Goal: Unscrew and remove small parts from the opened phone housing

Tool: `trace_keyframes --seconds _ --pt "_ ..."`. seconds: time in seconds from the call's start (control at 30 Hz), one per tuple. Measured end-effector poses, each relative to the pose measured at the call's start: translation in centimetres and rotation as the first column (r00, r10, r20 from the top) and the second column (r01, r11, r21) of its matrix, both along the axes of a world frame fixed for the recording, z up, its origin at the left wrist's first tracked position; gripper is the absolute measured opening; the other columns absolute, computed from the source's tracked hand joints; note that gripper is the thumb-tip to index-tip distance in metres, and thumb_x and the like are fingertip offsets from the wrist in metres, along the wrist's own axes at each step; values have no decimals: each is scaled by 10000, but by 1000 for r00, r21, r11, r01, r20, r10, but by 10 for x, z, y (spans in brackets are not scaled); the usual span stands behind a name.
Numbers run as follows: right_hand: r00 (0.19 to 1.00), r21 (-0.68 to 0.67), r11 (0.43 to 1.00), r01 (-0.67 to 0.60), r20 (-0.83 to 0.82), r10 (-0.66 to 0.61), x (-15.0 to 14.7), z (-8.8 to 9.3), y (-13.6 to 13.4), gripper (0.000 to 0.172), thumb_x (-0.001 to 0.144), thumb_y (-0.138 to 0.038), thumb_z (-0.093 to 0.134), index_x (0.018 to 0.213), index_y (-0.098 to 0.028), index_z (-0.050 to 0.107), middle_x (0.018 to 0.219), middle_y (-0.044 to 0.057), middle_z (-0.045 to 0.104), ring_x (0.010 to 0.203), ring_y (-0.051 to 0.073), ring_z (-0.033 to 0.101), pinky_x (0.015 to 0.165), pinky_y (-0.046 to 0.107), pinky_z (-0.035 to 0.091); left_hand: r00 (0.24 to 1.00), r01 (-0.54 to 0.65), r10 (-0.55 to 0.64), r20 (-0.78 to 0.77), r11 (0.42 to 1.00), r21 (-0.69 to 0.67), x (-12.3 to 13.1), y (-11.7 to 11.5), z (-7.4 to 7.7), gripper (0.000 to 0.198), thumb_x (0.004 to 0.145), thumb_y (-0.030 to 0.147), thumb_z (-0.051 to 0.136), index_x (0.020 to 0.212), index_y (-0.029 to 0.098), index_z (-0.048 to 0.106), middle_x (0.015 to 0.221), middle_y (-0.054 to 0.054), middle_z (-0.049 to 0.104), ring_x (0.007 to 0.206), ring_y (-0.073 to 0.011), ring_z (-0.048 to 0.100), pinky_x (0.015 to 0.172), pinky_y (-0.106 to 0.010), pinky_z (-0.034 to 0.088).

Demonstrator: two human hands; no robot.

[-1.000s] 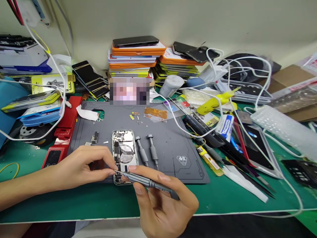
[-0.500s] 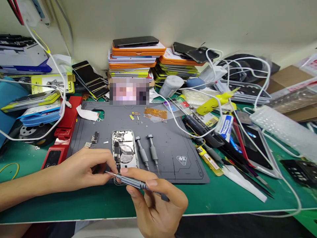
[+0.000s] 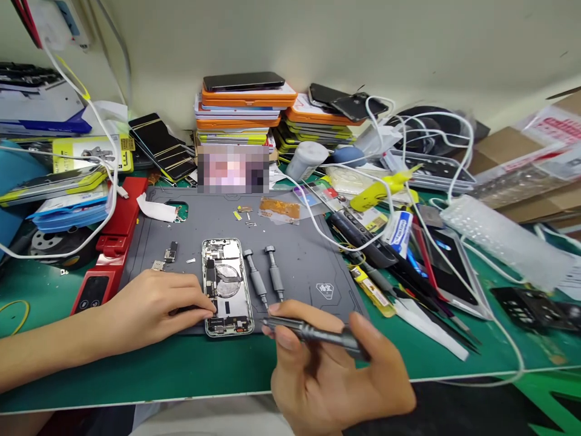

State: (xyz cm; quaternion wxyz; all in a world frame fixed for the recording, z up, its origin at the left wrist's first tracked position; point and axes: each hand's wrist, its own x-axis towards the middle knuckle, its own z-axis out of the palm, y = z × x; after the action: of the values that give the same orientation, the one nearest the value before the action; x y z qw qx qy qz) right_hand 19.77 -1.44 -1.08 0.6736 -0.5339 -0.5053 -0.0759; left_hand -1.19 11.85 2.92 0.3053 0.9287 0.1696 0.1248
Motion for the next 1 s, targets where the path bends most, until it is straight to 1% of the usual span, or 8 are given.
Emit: trace_keyframes --seconds 0.03,0.1,0.23,0.33,0.5,0.73,0.9,1.0 --pt "996 12 1000 12 83 -13 4 -3 1 630 880 -82 870 1411 -203 555 960 28 741 690 213 788 557 361 707 1000 -7 7 8 999 39 0 0 -1 238 1155 318 588 1069 215 785 966 0 787 819 -150 737 646 -270 420" --pt "980 -12 998 -63 188 64 8 -5 3 632 901 -77 857 1440 -197 549 944 46 773 663 203 792 527 316 688 1000 -17 16 22 997 74 1 0 -1 223 1149 301 596 1059 206 776 951 5 781 804 -149 727 633 -275 397" --pt "961 -42 986 -158 224 164 2 1 11 536 976 -84 763 1476 -153 585 866 64 787 663 207 796 549 303 683 1000 12 -13 6 998 63 2 1 -1 176 1130 281 635 1057 215 782 949 15 770 791 -143 715 619 -273 368" --pt "937 -103 971 -216 260 235 0 5 14 590 988 -76 735 1543 -152 549 835 50 789 645 187 779 576 300 687 999 37 -35 -20 997 61 1 2 -2 172 1127 290 641 1080 228 794 955 16 765 802 -153 718 643 -280 381" --pt "915 -208 935 -289 229 333 2 -1 12 680 971 -57 729 1590 -215 495 926 54 815 719 198 797 611 323 709 998 51 -48 -49 997 59 1 2 -3 233 1150 320 592 1088 237 801 970 13 762 802 -158 712 673 -287 410" --pt "919 -232 927 -295 198 342 0 -1 12 609 994 -79 716 1551 -215 513 947 51 823 733 195 805 621 318 716 999 54 -54 -5 998 39 3 1 -1 222 1155 300 579 1075 213 766 979 16 766 795 -149 710 657 -290 406" --pt "902 -242 942 -232 309 302 4 -7 5 485 1036 -180 725 1504 -198 598 1008 100 848 826 240 844 679 341 727 999 31 -30 -16 999 19 4 0 0 150 1124 259 638 1051 201 756 949 23 769 787 -148 711 650 -282 395" --pt "907 -168 971 -170 359 221 7 -15 -1 466 1049 -135 667 1508 -210 630 1082 108 850 825 261 849 661 356 712 999 26 -26 -31 1000 4 3 0 2 155 1126 259 635 1055 202 760 929 22 767 791 -155 713 653 -279 396"
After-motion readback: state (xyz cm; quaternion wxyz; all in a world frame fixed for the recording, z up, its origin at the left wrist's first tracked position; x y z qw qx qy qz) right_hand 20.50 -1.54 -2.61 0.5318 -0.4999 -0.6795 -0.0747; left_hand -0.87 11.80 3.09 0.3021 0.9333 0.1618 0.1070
